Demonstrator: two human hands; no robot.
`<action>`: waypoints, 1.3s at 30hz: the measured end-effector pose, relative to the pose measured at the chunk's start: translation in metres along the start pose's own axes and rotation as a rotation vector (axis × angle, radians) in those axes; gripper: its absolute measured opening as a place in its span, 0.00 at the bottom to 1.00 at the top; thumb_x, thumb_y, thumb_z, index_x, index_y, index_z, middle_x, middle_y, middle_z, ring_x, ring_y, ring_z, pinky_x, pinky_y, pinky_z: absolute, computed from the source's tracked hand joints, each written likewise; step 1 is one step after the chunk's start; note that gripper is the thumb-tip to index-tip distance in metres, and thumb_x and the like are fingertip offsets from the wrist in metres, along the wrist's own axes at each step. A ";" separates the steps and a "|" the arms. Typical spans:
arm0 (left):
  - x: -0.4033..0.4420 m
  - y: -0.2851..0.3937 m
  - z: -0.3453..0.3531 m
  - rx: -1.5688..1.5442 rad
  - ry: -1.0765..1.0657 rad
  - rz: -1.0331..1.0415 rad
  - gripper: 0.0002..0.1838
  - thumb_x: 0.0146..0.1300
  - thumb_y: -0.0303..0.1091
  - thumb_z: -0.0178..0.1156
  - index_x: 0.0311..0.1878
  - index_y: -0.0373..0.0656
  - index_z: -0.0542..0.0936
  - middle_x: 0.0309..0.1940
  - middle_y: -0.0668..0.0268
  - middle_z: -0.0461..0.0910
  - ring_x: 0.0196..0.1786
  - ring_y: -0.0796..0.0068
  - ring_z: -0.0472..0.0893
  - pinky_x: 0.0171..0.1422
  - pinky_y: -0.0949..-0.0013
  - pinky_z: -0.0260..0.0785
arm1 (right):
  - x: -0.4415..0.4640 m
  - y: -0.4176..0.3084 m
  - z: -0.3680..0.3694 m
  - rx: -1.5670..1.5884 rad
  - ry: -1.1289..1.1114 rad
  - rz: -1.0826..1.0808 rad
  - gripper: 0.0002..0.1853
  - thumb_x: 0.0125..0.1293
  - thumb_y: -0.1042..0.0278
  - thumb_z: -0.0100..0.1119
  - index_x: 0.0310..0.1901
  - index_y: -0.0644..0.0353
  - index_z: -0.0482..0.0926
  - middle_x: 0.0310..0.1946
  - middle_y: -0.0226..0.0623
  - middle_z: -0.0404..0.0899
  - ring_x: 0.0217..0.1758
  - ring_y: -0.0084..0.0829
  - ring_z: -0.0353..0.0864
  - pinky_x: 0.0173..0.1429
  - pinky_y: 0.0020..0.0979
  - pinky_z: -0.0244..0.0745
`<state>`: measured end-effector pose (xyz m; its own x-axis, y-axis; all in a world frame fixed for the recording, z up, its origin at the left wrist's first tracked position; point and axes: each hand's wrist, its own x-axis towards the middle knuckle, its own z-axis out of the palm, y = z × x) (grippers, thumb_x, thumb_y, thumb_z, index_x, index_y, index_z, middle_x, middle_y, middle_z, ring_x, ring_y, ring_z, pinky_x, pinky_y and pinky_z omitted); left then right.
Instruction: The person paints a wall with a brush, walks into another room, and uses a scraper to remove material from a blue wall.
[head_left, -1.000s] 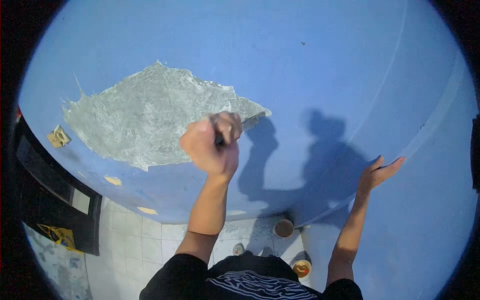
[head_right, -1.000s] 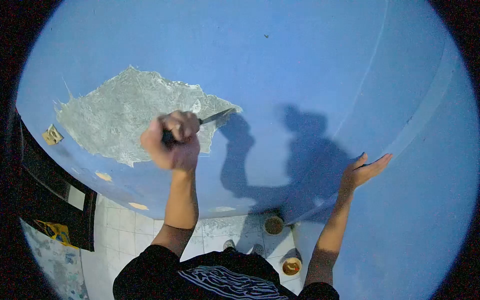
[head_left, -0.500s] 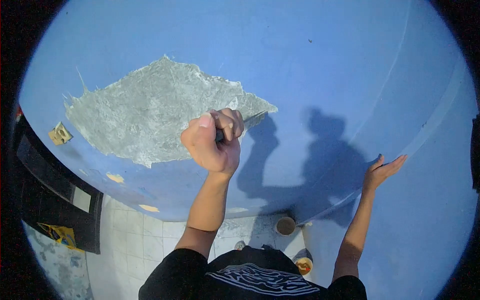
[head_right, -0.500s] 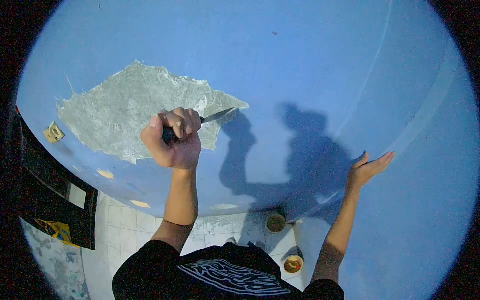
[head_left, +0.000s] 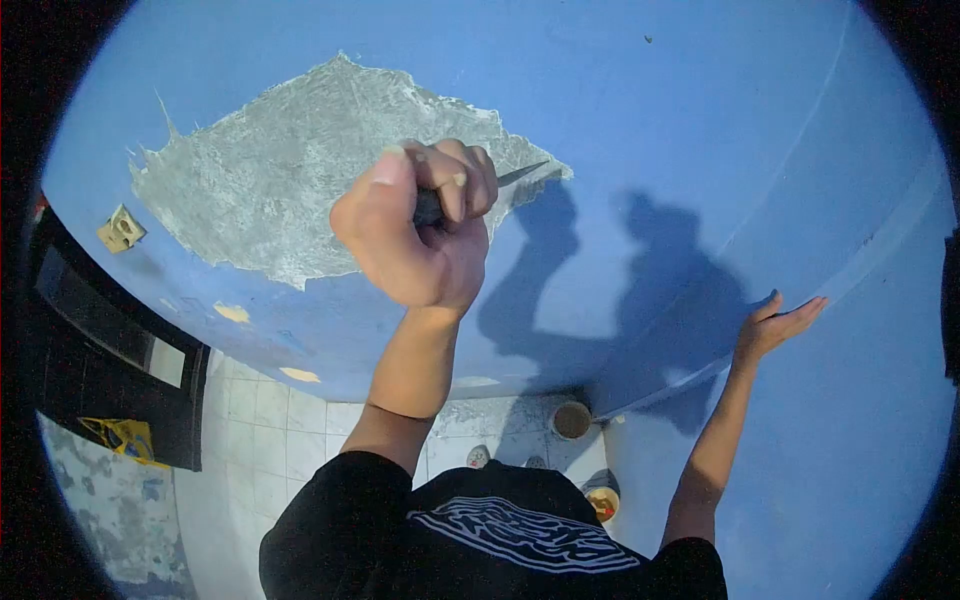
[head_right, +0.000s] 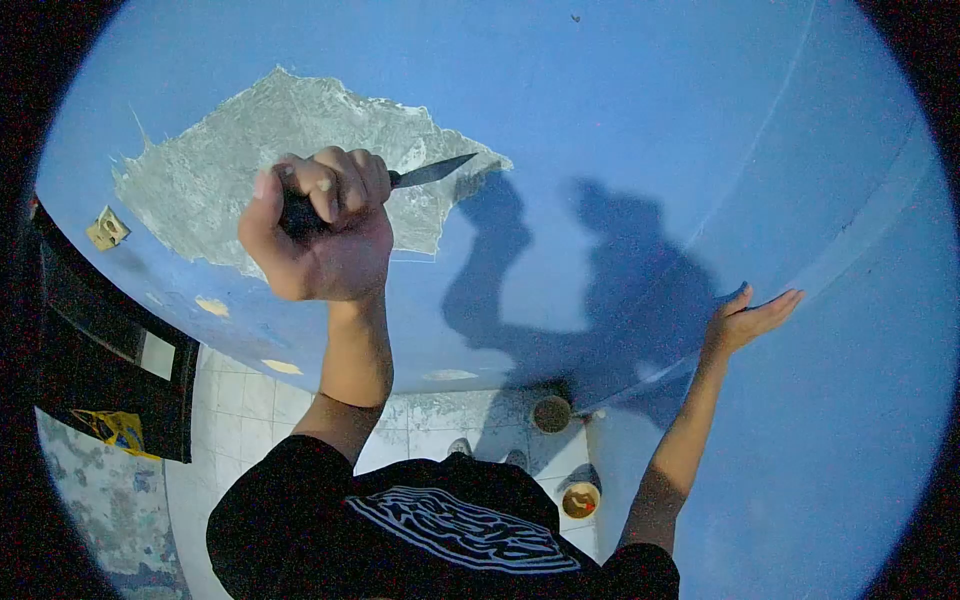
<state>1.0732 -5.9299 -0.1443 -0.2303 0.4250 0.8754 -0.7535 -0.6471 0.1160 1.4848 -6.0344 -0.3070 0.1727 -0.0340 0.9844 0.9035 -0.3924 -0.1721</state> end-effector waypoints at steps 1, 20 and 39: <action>-0.001 0.001 0.001 0.007 -0.009 -0.002 0.23 0.70 0.32 0.43 0.15 0.36 0.62 0.10 0.64 0.60 0.14 0.75 0.60 0.18 0.69 0.54 | 0.000 0.000 0.000 0.001 -0.001 -0.001 0.36 0.73 0.52 0.47 0.70 0.74 0.52 0.71 0.61 0.51 0.74 0.56 0.52 0.75 0.52 0.50; -0.008 0.007 0.014 0.008 -0.022 0.011 0.21 0.69 0.35 0.43 0.18 0.38 0.62 0.14 0.62 0.66 0.15 0.76 0.63 0.19 0.72 0.55 | 0.005 -0.008 0.001 0.000 0.046 -0.035 0.37 0.74 0.49 0.45 0.67 0.78 0.54 0.68 0.65 0.55 0.72 0.59 0.56 0.72 0.53 0.55; -0.004 0.012 0.015 0.022 -0.141 -0.051 0.19 0.70 0.40 0.42 0.21 0.43 0.60 0.15 0.69 0.59 0.18 0.76 0.56 0.24 0.68 0.49 | 0.006 -0.009 0.000 0.030 0.069 -0.053 0.35 0.74 0.50 0.46 0.66 0.79 0.56 0.66 0.65 0.58 0.71 0.58 0.58 0.72 0.52 0.57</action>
<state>1.0741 -5.9492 -0.1396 -0.1019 0.3654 0.9253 -0.7477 -0.6416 0.1710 1.4778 -6.0312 -0.2992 0.0978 -0.0773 0.9922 0.9223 -0.3676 -0.1196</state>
